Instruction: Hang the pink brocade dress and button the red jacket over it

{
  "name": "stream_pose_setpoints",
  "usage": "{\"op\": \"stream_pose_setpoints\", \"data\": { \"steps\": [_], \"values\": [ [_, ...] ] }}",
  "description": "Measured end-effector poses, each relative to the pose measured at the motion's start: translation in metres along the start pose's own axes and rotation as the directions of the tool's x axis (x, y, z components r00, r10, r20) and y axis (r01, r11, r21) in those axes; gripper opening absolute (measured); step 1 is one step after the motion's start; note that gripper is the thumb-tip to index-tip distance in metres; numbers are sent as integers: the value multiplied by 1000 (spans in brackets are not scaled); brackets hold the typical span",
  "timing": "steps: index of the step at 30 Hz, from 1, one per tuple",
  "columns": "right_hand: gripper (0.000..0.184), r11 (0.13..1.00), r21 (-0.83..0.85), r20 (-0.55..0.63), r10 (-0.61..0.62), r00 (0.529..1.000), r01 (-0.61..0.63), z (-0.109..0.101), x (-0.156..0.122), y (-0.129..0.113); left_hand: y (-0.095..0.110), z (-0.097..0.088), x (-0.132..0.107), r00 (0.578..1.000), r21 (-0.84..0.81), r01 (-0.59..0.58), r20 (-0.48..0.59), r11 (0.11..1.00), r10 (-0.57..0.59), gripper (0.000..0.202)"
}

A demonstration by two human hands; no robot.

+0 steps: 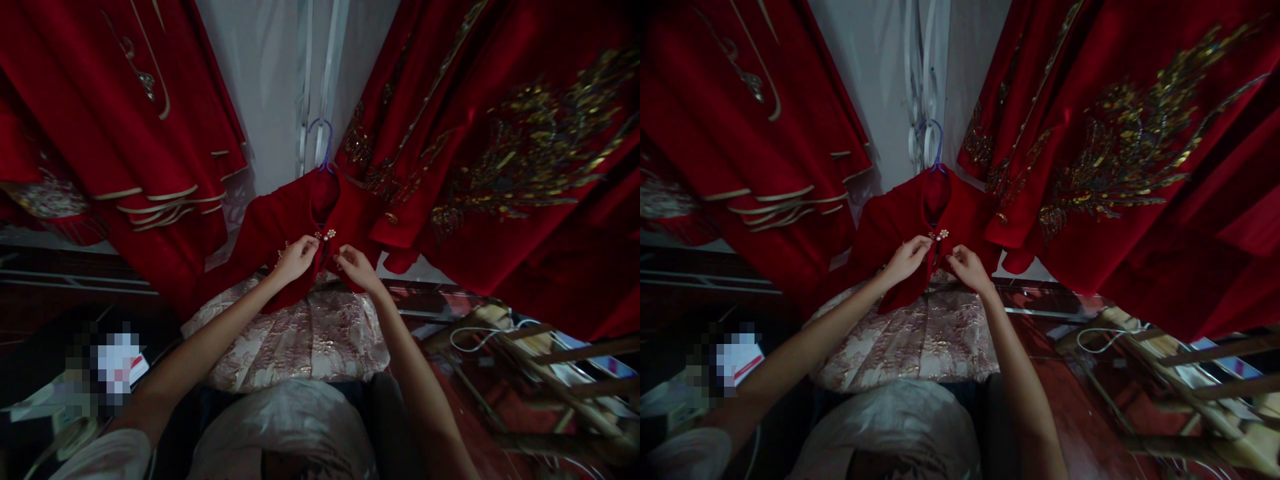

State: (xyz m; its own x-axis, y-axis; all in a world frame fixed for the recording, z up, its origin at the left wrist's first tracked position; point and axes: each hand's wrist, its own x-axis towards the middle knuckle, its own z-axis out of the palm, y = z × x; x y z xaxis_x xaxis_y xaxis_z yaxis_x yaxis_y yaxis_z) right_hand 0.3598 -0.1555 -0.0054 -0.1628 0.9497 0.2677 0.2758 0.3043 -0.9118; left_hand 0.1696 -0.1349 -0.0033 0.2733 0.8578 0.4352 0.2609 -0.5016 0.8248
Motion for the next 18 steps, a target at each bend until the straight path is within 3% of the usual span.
{"op": "stream_pose_setpoints", "data": {
  "steps": [3,5,7,10,12,15,18],
  "values": [
    [24,981,152,136,97,986,-117,-14,-5,-12,-5,8,-1,995,-118,88,57,989,-82,29],
    [24,971,184,167,120,979,-150,-20,-8,-18,-3,15,-3,989,-194,136,83,972,-122,33],
    [26,976,176,126,109,986,-131,-20,-9,-22,3,21,-5,977,-288,177,169,941,-132,38],
    [32,994,111,-53,9,999,-3,-16,-6,-25,12,26,-9,969,-374,143,240,916,-54,33],
    [32,994,64,-160,-80,984,91,-13,-5,-28,14,27,-11,983,-342,67,185,937,-3,29],
    [30,987,27,-233,-149,961,160,-12,-6,-34,11,23,-11,997,-160,10,83,987,4,17],
    [32,994,46,-130,-93,987,100,-12,-12,-41,7,17,-12,999,86,13,34,996,-16,24]
  ]
}}
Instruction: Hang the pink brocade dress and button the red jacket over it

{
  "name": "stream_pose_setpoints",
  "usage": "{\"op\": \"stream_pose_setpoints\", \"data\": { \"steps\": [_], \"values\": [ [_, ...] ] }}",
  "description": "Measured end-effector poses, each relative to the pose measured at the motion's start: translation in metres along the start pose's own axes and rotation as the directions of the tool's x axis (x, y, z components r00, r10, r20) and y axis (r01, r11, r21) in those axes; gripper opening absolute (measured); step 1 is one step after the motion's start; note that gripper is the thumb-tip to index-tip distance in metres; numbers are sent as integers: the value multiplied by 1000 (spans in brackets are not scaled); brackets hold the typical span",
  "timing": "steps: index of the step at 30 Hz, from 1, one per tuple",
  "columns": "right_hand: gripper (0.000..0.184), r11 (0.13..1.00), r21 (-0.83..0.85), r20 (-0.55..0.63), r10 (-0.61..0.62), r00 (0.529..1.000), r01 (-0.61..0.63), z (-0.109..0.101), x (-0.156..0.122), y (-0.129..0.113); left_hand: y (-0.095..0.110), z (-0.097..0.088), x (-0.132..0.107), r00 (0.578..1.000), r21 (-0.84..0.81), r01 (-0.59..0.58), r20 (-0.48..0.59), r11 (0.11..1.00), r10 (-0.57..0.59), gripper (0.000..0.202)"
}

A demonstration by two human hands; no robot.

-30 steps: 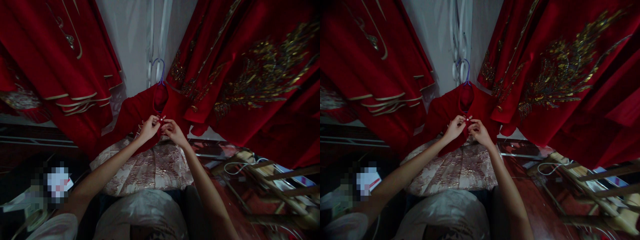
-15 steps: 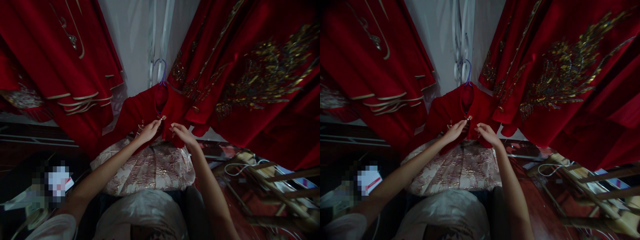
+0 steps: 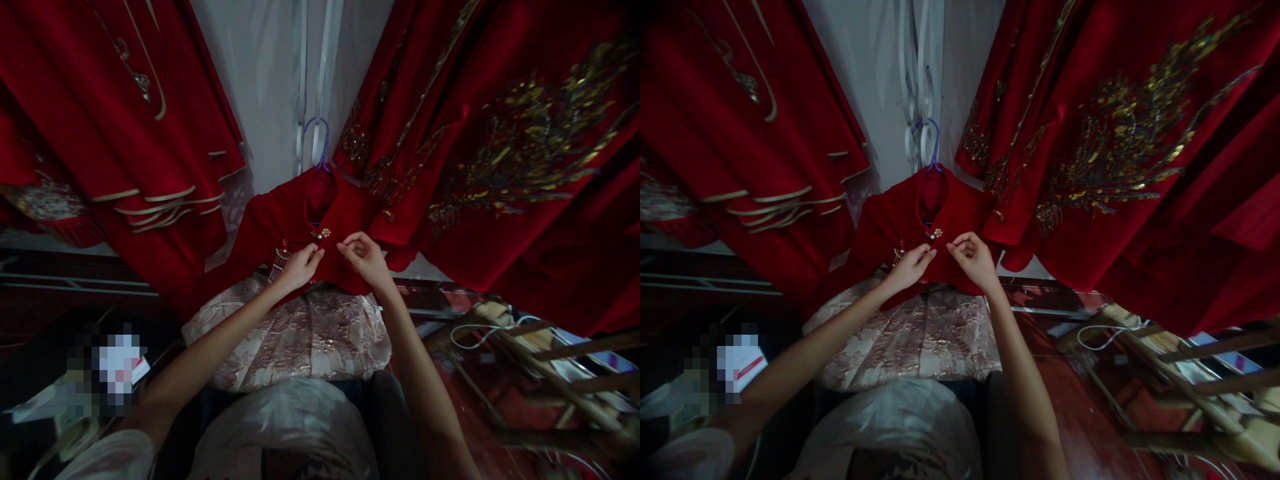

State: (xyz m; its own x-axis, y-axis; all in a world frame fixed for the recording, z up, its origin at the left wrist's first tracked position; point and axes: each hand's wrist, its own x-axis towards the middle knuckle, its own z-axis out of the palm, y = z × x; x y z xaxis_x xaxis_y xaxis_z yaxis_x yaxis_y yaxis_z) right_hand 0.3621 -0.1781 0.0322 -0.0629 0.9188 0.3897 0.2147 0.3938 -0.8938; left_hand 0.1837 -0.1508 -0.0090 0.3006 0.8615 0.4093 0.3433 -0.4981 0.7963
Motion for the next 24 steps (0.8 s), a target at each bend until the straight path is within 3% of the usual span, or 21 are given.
{"op": "stream_pose_setpoints", "data": {
  "steps": [2,5,8,10,13,16,17,19,22,24],
  "values": [
    [34,996,-7,186,87,979,-87,2,-5,-4,-1,-4,-1,999,93,11,-40,996,-7,28],
    [37,993,-60,364,114,924,-99,12,-11,-6,3,-6,-2,998,31,45,-50,999,-43,29],
    [41,991,-131,307,43,951,-3,24,-16,-7,9,-8,0,989,-129,149,24,980,-147,30],
    [43,986,-162,284,14,959,33,30,-19,-9,13,-10,2,984,-213,177,15,961,-178,29],
    [41,982,-181,294,-5,956,61,34,-20,-12,15,-16,2,972,-342,233,46,910,-232,26],
    [33,971,-231,197,-10,980,56,34,-18,-11,9,-25,0,955,-413,296,127,861,-268,25],
    [33,970,-242,164,-1,986,41,34,-17,-10,4,-28,0,963,-405,270,91,873,-255,26],
    [36,974,-225,128,37,991,-8,35,-16,-7,-12,-35,-1,973,-313,161,-107,936,-204,24],
    [41,986,-155,89,79,993,-64,39,-14,-3,-42,-41,-2,895,-37,78,-437,996,-86,26],
    [39,988,-136,53,76,996,-68,43,-14,-2,-61,-42,-3,875,55,109,-479,993,-69,33]
  ]
}}
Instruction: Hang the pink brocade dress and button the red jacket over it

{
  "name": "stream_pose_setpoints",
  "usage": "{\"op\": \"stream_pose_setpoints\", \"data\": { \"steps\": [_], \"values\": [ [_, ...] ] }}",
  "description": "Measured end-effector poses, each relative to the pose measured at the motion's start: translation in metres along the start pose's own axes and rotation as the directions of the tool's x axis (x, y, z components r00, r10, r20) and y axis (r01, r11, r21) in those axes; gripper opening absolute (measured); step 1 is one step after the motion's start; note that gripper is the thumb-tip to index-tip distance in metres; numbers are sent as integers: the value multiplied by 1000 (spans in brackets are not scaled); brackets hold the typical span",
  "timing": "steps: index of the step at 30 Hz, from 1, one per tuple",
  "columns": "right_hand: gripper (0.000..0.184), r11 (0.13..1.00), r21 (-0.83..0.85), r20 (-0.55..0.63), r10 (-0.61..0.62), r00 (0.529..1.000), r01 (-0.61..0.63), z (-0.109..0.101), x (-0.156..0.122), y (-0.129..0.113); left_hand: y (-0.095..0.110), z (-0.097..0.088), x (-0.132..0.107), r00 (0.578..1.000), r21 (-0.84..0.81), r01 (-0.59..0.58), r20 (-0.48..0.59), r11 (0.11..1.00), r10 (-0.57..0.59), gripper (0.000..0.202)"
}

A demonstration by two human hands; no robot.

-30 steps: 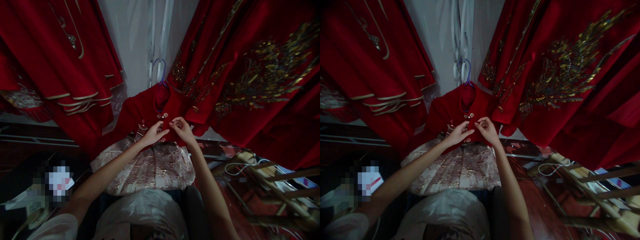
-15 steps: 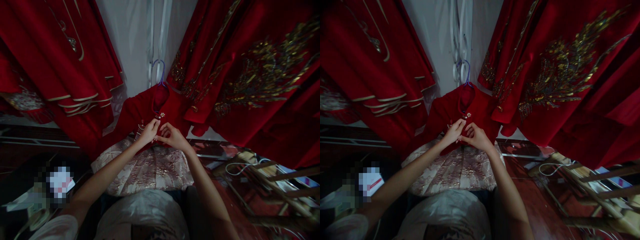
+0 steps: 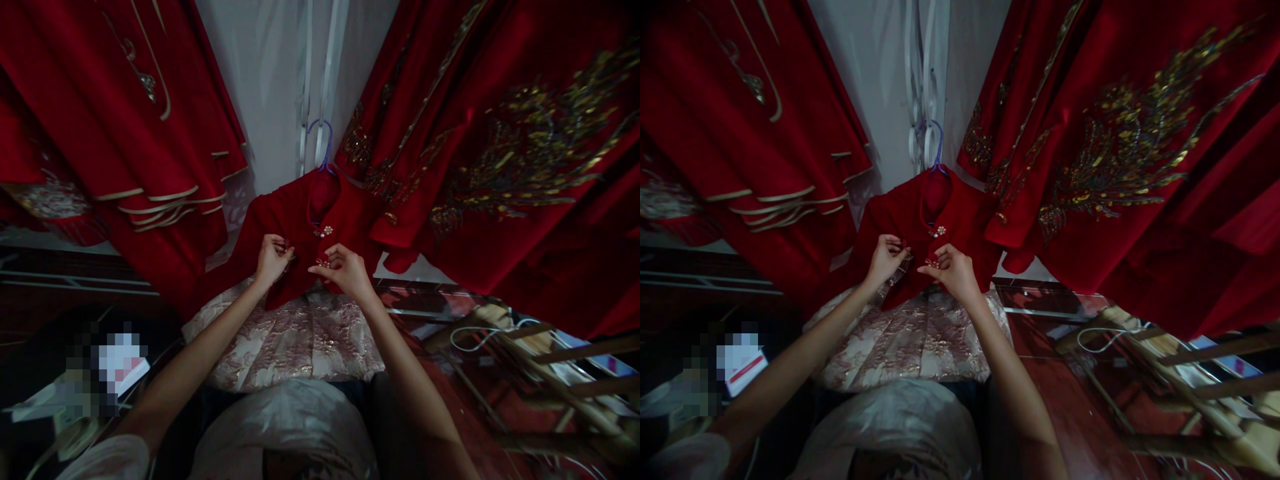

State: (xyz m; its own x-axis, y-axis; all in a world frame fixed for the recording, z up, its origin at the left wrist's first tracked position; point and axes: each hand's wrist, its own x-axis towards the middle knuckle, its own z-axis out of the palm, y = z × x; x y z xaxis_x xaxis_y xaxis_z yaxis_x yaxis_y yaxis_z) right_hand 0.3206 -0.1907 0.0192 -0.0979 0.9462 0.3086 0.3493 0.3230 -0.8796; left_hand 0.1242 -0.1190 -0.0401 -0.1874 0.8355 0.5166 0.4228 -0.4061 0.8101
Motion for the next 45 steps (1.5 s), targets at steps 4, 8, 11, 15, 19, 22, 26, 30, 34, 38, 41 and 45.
{"op": "stream_pose_setpoints", "data": {
  "steps": [4,8,11,15,19,22,26,30,34,38,41,45],
  "values": [
    [30,999,-44,-22,-22,1000,21,6,0,-3,-21,5,-3,997,-14,34,71,999,-33,33],
    [21,976,-174,-5,-135,991,132,9,2,-4,-20,5,-6,999,-72,20,34,997,-18,26],
    [18,946,-235,61,-214,975,222,17,10,-2,-11,1,-5,999,-129,27,35,991,-23,19],
    [12,952,-218,74,-203,976,215,37,28,4,1,-5,-3,993,-275,111,80,955,-92,25],
    [7,964,-185,59,-186,981,194,56,44,11,4,-9,0,969,-401,242,152,883,-196,37],
    [7,965,-188,18,-182,983,182,64,49,14,1,-11,2,954,-434,293,194,852,-229,42],
    [7,974,-159,-14,-168,986,164,66,48,14,1,-14,5,944,-474,325,211,818,-253,46],
    [7,980,-150,-53,-139,989,130,64,47,12,3,-16,6,927,-492,372,244,787,-286,46],
    [6,976,-164,-55,-154,986,143,65,48,13,1,-17,4,935,-460,339,261,821,-240,38],
    [6,975,-171,-66,-155,986,142,68,50,14,-2,-19,3,969,-357,191,216,914,-118,27],
    [7,975,-168,-69,-156,985,143,70,51,14,-2,-21,3,972,-315,174,209,933,-111,24],
    [8,969,-184,-85,-184,979,166,71,51,16,-5,-24,3,968,-301,182,225,936,-116,25]
  ]
}}
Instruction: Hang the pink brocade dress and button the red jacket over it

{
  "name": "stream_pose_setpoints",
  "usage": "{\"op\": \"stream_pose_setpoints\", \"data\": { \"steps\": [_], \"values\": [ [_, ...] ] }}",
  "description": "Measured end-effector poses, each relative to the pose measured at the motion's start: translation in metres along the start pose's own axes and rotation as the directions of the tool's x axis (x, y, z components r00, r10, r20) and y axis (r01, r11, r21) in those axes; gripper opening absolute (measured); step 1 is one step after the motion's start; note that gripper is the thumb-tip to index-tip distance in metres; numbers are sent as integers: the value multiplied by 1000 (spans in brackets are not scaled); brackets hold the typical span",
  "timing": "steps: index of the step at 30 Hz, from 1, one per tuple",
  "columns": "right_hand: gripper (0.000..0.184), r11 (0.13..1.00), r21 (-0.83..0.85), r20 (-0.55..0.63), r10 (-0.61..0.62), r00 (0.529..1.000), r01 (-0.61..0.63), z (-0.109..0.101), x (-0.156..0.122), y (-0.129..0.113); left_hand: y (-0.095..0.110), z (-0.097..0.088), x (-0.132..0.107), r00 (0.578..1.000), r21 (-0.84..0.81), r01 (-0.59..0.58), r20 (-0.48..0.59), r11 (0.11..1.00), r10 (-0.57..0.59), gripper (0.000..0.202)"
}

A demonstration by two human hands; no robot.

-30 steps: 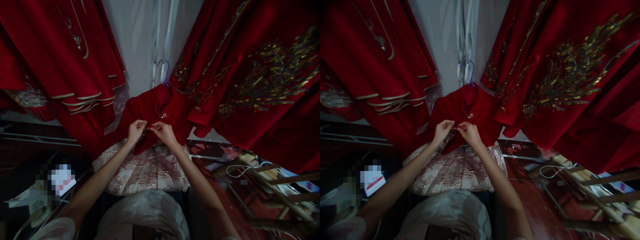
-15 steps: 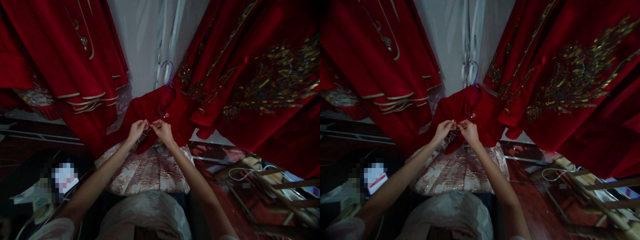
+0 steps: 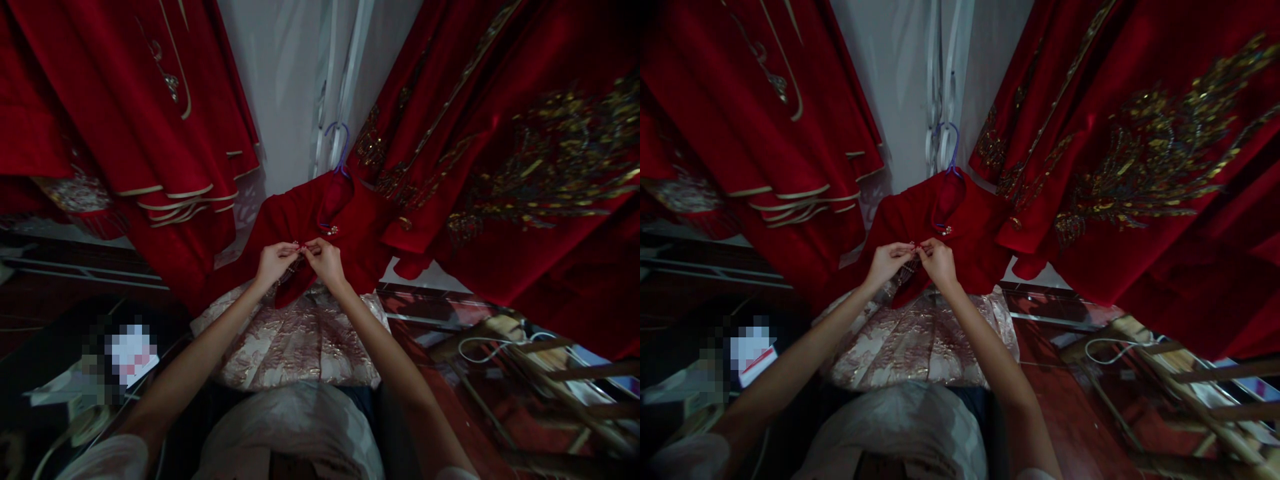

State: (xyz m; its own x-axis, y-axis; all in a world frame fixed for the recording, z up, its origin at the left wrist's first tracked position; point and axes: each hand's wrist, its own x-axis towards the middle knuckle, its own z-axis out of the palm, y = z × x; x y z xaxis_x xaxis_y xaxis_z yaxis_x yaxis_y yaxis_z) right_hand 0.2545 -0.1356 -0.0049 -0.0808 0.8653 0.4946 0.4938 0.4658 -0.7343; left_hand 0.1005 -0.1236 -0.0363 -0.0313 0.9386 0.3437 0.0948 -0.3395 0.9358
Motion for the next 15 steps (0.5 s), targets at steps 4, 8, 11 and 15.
{"op": "stream_pose_setpoints", "data": {
  "steps": [4,8,11,15],
  "values": [
    [9,1000,-22,-23,1,1000,-1,1,0,1,-4,-5,1,999,29,-27,39,999,26,25],
    [12,1000,17,45,-17,999,17,-6,-3,1,-11,-3,0,998,37,-51,36,998,50,21],
    [18,996,91,145,-14,989,1,-18,-11,7,-22,6,-7,999,18,-38,-36,999,38,22],
    [21,990,116,142,69,987,-85,-38,-27,23,-43,18,-22,998,204,-14,68,979,0,19]
  ]
}}
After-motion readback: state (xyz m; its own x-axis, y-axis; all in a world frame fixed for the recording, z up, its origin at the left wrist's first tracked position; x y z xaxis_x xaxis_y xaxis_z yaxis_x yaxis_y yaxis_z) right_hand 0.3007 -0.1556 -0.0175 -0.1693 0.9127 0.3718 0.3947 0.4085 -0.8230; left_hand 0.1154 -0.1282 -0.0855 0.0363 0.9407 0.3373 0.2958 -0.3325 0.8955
